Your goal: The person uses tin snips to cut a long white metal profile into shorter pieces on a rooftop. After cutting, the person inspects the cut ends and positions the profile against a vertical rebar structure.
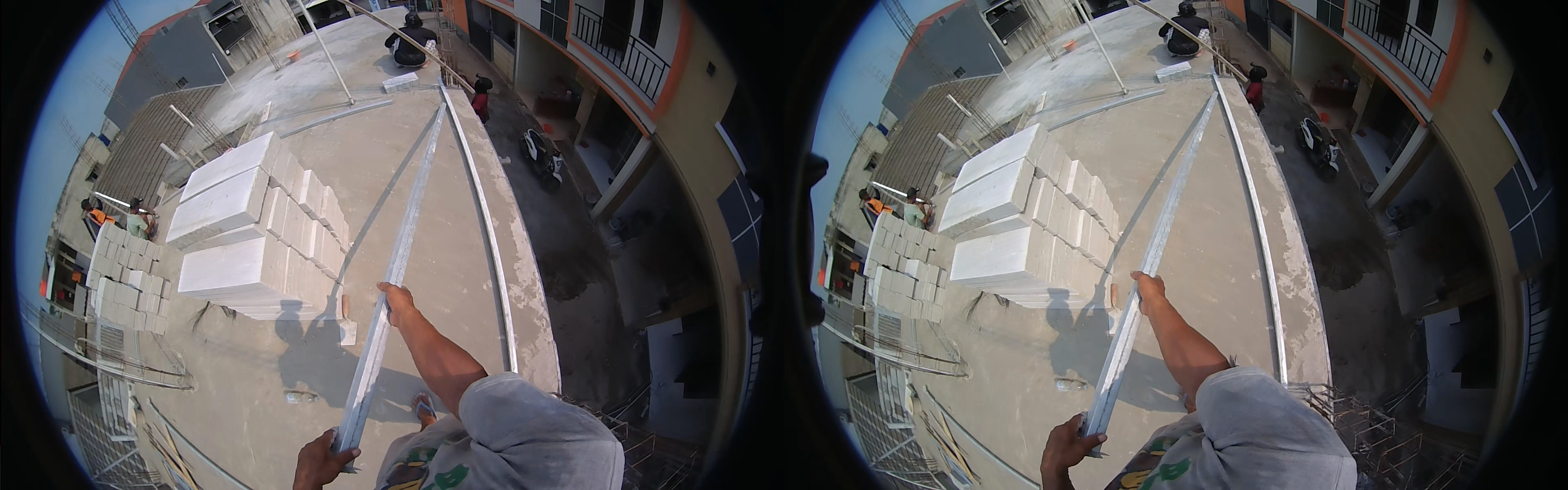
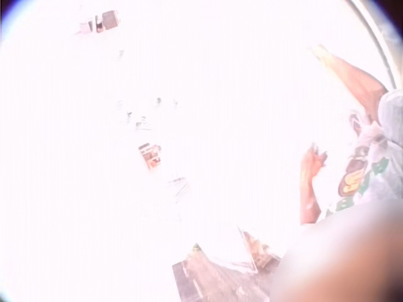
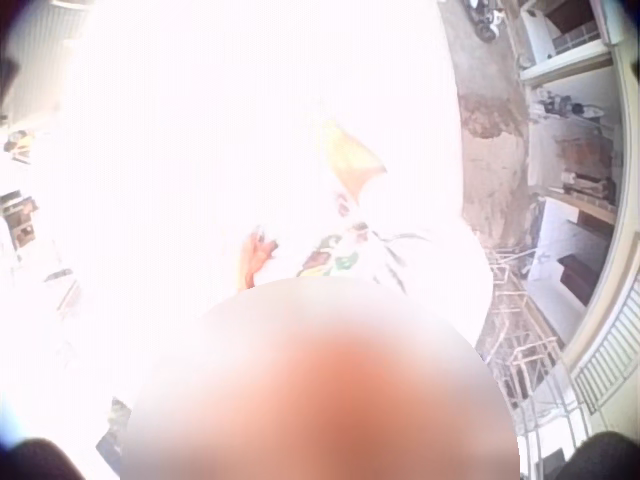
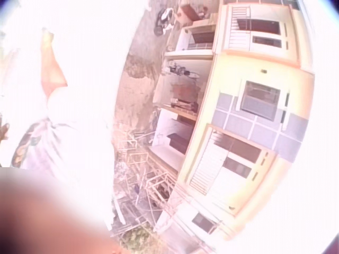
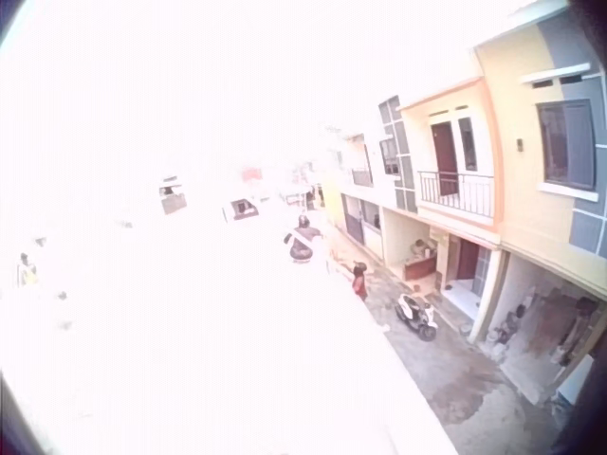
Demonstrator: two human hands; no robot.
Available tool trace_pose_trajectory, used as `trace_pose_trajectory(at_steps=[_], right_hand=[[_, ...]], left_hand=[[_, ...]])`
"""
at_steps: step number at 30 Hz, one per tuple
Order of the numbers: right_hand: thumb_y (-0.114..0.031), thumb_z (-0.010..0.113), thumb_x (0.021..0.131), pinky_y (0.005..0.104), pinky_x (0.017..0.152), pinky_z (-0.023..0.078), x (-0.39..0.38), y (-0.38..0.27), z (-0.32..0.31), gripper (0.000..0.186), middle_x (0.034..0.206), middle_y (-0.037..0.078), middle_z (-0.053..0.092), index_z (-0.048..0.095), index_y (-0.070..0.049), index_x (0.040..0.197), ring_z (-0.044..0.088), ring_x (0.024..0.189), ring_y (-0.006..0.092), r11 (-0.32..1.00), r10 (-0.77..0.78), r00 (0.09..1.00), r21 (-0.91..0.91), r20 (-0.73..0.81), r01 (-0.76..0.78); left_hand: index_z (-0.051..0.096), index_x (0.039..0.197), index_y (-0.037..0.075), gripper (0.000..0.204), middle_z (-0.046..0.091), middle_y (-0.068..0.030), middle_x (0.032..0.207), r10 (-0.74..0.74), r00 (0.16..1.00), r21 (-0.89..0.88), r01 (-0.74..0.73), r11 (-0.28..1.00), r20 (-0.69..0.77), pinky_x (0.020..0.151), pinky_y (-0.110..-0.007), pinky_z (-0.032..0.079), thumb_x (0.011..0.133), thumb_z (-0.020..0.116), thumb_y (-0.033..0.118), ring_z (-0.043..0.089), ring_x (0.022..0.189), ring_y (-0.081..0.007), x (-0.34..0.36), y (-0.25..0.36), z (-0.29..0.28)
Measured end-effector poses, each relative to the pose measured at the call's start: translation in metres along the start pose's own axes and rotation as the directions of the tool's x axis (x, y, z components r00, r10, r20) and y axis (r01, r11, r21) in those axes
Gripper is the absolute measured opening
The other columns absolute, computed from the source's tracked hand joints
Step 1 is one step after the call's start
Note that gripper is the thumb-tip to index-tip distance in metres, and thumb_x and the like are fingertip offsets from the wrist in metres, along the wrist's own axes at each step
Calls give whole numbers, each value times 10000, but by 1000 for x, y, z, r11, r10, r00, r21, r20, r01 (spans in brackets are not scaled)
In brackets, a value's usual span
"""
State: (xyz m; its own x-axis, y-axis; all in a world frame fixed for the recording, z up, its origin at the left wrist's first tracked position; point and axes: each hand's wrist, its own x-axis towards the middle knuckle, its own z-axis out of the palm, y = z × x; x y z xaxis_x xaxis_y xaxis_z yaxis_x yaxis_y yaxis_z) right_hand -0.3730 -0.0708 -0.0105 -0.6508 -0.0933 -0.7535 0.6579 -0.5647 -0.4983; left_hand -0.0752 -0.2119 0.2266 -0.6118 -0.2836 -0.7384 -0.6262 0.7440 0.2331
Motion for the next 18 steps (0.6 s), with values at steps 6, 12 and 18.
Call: trace_pose_trajectory(at_steps=[6,12,18], right_hand=[[-146,740,778,427,731,517,-37,40,-1,528,1006,159,550,445,41,1175,575,865,267,1000,-9,993,-26,121,12],[-113,692,816,434,690,548,-89,51,14,363,875,131,558,465,-14,1081,612,717,297,991,-130,966,38,225,125],[-141,682,834,402,686,535,-162,24,46,369,888,123,557,427,-57,1087,629,749,283,935,-325,853,4,409,354]], left_hand=[[575,1255,43,631,691,-135,945,-53,990,-86,64,994,129,811,-336,513,763,775,384,670,858,-218,-7,-81,7],[537,1330,148,689,708,-126,978,35,995,-86,-42,995,-90,860,-361,505,757,738,474,681,919,-288,-4,-157,46],[574,1254,172,634,717,-81,903,32,970,14,-30,999,-242,852,-394,493,738,746,497,683,868,-300,22,-178,55]])
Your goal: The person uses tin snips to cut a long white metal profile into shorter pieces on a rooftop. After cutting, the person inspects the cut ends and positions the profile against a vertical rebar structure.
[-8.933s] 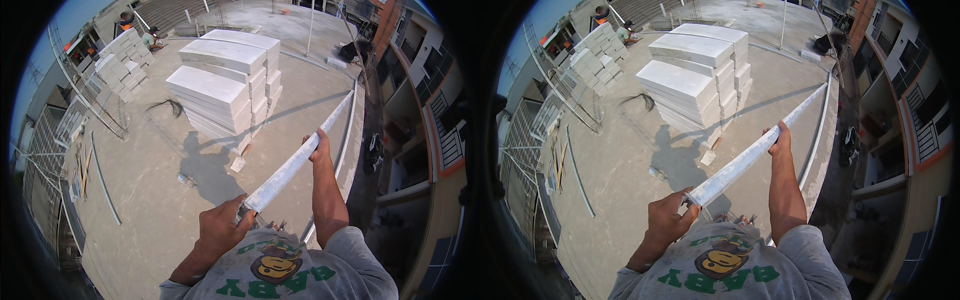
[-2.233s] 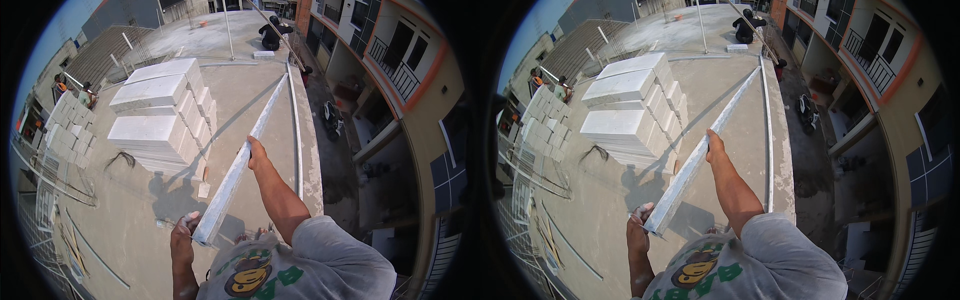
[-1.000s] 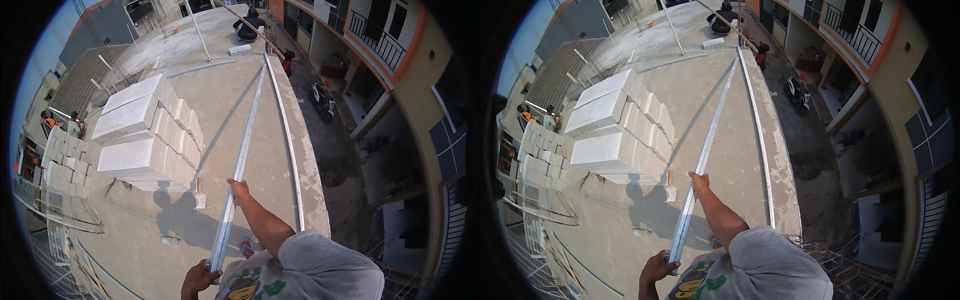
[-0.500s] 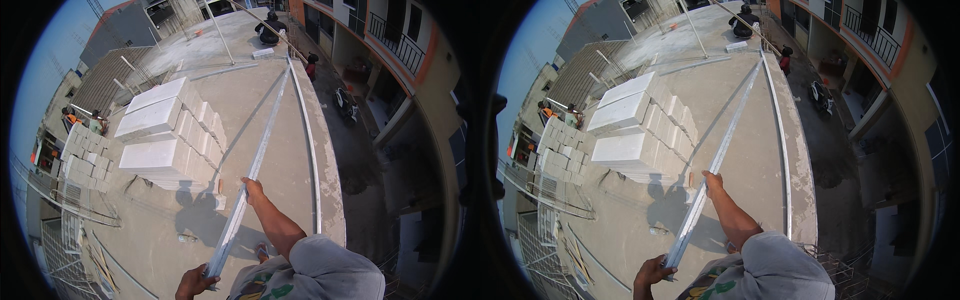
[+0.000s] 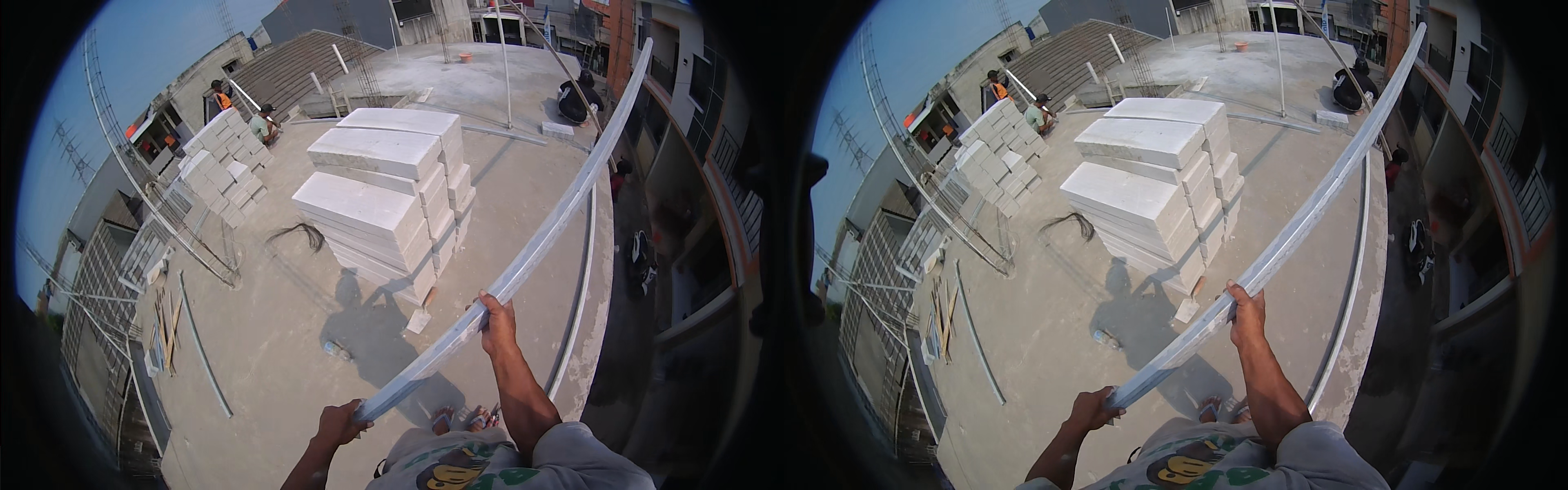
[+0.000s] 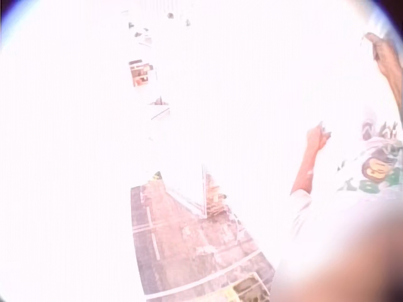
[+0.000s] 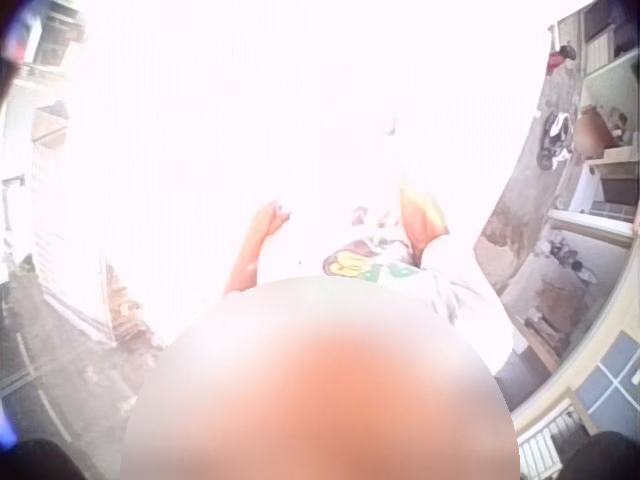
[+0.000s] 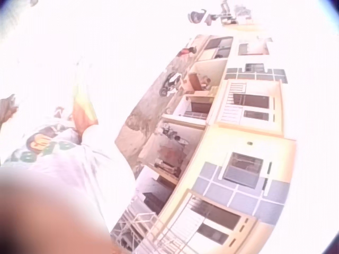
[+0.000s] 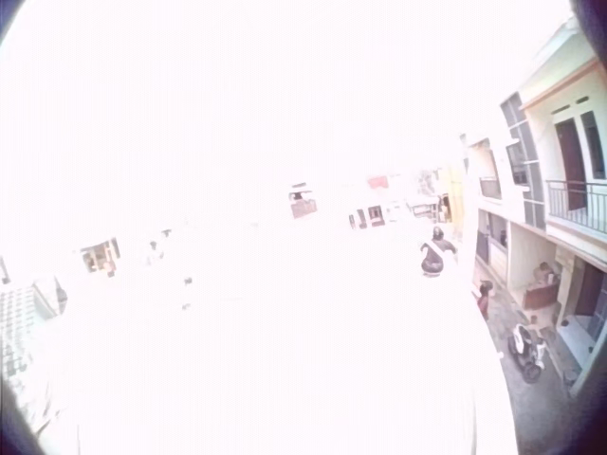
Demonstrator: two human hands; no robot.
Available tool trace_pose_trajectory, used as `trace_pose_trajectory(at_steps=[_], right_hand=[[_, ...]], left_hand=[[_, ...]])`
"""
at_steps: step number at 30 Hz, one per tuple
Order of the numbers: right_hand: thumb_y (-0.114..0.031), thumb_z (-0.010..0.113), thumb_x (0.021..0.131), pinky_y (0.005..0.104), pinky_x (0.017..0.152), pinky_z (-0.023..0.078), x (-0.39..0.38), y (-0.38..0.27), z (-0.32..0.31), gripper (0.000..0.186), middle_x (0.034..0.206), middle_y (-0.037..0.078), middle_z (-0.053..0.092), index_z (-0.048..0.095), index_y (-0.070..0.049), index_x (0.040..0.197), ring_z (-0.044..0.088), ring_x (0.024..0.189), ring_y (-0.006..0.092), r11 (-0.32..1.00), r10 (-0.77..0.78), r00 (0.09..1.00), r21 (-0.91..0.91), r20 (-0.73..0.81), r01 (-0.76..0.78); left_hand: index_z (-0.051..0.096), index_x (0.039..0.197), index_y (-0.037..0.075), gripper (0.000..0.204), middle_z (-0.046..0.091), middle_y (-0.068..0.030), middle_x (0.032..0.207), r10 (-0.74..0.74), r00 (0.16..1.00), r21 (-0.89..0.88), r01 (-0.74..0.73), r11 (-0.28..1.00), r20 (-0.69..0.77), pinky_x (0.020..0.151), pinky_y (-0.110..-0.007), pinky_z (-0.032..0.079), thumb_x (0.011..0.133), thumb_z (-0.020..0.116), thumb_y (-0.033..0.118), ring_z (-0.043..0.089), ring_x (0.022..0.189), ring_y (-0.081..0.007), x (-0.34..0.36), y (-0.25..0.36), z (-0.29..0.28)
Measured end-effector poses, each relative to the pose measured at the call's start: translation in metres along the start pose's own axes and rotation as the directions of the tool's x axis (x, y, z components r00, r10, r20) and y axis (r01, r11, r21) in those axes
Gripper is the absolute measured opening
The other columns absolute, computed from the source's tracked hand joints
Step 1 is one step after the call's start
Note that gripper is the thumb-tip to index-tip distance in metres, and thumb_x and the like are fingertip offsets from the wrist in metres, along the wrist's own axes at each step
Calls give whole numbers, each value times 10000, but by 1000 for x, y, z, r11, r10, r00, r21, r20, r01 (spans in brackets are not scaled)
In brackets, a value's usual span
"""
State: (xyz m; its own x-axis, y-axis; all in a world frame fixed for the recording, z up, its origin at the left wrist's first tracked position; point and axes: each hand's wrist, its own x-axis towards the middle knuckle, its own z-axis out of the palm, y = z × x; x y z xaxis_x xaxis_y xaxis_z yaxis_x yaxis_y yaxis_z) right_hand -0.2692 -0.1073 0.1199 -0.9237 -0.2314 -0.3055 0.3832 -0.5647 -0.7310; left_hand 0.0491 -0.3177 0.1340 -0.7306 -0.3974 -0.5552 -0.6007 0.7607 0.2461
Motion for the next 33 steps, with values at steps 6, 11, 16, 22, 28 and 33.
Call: trace_pose_trajectory(at_steps=[6,11,16,22,28,33], right_hand=[[-299,686,837,394,786,490,-33,-35,40,458,889,116,605,451,-27,1121,619,852,249,915,-212,965,-315,152,251],[-421,678,820,380,821,487,-57,-75,68,659,900,128,621,431,29,1233,618,889,242,817,-297,906,-411,302,405],[-404,707,770,332,762,523,-81,-173,123,792,873,116,582,378,78,1304,632,794,215,658,-624,684,-219,378,721],[-416,764,631,394,752,513,-90,-176,129,879,847,142,549,435,123,1242,634,775,245,380,-712,596,-511,372,771],[-327,793,638,370,830,457,-55,-136,94,783,943,125,568,465,47,1242,590,902,240,434,-554,778,-695,295,573],[-120,809,696,357,842,469,-28,-77,88,564,926,82,605,530,12,1168,596,921,194,651,-382,891,-612,247,449]], left_hand=[[589,1146,155,541,704,-90,885,146,979,4,-147,989,-140,816,-442,434,752,731,499,672,827,-300,66,-7,39],[576,1151,147,535,694,-107,963,197,961,-90,-217,972,-195,828,-457,421,768,718,493,666,885,-299,116,8,79],[545,1271,157,595,660,-146,1094,251,946,-46,-265,963,-204,904,-481,431,787,701,466,636,1019,-310,141,14,124],[518,1307,81,622,645,-207,1110,257,956,-352,-290,890,-139,880,-460,483,815,668,430,621,1045,-380,174,10,145],[460,1328,-42,685,580,-253,1256,195,952,-708,-305,637,-235,998,-388,438,875,639,439,566,1189,-337,172,29,53],[380,1398,-28,847,452,-266,1382,407,760,-691,-640,337,-506,1048,-441,386,826,702,508,422,1324,-348,133,99,-107]])
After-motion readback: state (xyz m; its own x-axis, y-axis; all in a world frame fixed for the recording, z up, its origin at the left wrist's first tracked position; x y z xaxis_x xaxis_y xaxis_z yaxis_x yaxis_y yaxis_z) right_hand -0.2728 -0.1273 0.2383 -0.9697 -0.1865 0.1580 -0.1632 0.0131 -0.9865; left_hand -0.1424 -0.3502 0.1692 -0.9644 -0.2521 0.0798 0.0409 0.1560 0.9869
